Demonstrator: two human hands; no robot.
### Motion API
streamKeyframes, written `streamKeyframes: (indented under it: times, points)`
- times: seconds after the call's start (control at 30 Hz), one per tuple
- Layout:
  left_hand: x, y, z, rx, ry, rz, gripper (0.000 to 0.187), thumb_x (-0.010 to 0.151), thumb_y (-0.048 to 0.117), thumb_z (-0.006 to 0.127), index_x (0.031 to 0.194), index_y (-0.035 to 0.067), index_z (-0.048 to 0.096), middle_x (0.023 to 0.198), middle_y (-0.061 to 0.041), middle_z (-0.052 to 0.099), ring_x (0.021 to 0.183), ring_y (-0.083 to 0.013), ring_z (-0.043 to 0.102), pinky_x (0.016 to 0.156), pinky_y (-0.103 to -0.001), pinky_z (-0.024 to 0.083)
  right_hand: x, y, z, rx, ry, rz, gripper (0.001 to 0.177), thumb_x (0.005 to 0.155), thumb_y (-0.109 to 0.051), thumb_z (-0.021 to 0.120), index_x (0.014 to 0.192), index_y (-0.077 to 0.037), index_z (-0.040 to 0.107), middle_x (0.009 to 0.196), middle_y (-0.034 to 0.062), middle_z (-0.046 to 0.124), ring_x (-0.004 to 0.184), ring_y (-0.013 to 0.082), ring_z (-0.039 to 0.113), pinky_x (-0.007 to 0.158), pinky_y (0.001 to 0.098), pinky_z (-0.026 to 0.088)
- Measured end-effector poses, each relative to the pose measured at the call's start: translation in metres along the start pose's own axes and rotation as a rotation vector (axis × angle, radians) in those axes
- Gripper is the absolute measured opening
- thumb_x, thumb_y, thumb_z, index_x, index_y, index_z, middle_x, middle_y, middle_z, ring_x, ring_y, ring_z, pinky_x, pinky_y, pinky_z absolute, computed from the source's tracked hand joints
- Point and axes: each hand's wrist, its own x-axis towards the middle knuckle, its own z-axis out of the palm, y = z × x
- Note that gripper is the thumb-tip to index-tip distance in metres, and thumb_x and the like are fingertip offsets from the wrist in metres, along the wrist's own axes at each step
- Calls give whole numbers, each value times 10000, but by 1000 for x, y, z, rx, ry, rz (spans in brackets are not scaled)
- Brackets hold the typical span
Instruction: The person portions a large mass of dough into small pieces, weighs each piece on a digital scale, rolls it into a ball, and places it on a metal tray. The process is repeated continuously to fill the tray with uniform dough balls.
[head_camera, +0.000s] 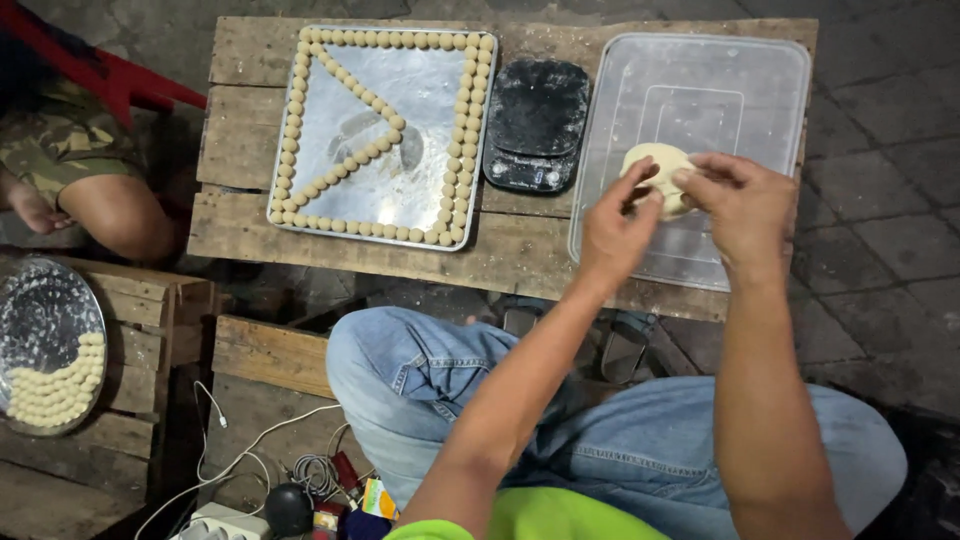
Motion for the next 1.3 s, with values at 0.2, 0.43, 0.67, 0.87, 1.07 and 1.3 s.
streamKeyframes:
  times: [0.2,0.43,0.67,0.87,1.07,1.3]
  points:
    - [46,-71,-7,-184,91,67,307,868,183,863,1167,187,792,984,-78,788,912,-110,735,777,-274,632,0,15,19,99,-40,23,271,872,-89,888,1093,-24,745,871,92,735,713,123,749,652,223,651]
    - [42,-59,-15,-349,74,43,290,833,115,870,1112,104,790,853,-26,743,806,-49,691,760,-208,610,4,26,26,331,12,135,260,837,-38,899,1024,-34,718,802,79,705,660,148,757,630,249,685]
    - [66,-86,-2,-279,72,45,245,802,96,868,1034,87,791,791,-12,711,751,-54,680,708,-240,605,17,24,5,810,195,259,139,874,-30,839,934,-71,720,798,69,726,699,172,775,688,206,679]
    - [80,-96,12,274,106,287,172,834,109,813,987,189,814,940,-45,734,910,-258,744,836,-335,627,21,23,-9,817,280,109,153,900,5,835,996,-65,739,935,114,771,814,231,816,779,313,747]
    - [90,-102,7,818,128,755,238,929,241,727,1159,177,735,1002,-48,627,959,-307,661,813,-403,597,24,32,-7,610,270,86,184,903,-24,833,1052,-62,733,933,86,748,801,205,812,790,344,757]
    - [55,-40,11,-34,30,226,425,872,243,860,1248,93,730,1113,-199,722,989,-305,751,772,-341,628,22,32,3,267,209,27,191,865,-75,905,994,-91,765,805,63,740,710,152,787,614,257,686]
